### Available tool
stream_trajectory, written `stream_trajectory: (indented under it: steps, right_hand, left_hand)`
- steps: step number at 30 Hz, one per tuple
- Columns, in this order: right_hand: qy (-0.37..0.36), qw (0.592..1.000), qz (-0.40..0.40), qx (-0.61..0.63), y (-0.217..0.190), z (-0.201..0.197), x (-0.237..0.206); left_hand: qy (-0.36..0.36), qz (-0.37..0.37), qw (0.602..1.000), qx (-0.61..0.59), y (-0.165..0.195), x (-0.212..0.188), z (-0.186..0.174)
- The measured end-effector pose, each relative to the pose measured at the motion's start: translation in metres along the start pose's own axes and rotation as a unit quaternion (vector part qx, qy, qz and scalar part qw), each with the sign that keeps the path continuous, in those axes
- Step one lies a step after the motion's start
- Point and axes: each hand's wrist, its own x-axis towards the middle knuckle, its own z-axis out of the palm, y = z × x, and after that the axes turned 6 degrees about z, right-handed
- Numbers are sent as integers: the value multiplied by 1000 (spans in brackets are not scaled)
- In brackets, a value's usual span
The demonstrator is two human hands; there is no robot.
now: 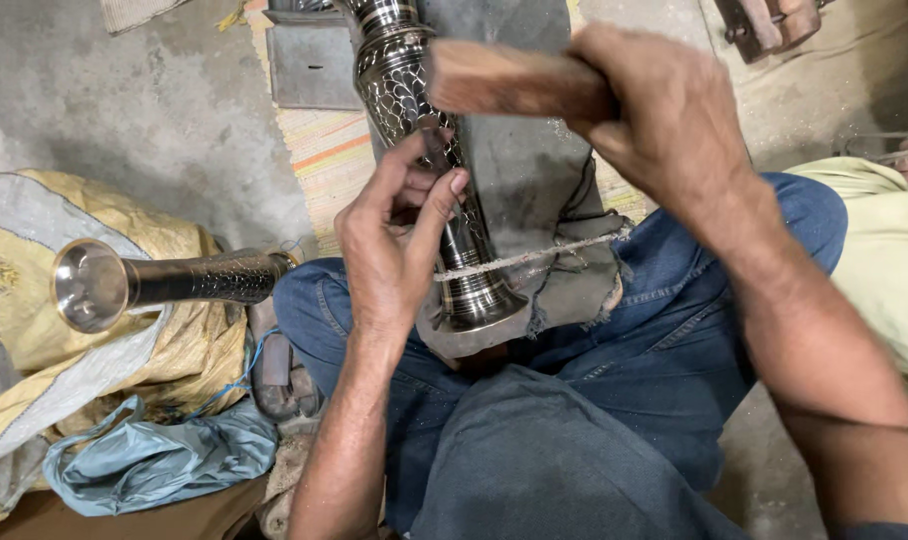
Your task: The person sits cross-legged and uses a metal chisel and wooden mallet to engrave a decorative pattern onto a silver-colored metal vase. The person repeatedly strikes the chisel to create indentations on the vase surface.
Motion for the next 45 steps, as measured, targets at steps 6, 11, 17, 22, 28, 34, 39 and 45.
stream_trajectory:
  steps: [6,11,17,22,28,34,39,45]
  right_hand:
    - [-52,976,-112,-181,-28,-39,37]
    - [-15,982,-151,-116,-45,-58,51]
    - [-30,977,-185,-97,-54,-63,58]
    - [-61,985,-148,-61,-59,-70,49]
    - [-43,993,-113,-13,-42,-60,34]
    - [-100,992,39,67,-14,-35,15]
    - [-69,951,164,253,-6,-12,-9]
    - [-177,808,465,316,-5,6,-48]
  left_hand:
    - [18,33,998,49,1,-4,5]
    - [74,-22,996,46,5,-13,10]
    - [125,40,990,54,2,-26,22]
    - [144,75,984,74,2,-31,25]
    - [84,35,993,76,9,-22,16]
    - [-31,33,992,115,17,2,6]
    - [-128,55,975,170,21,23,4]
    - [-200,144,956,160,26,38,1]
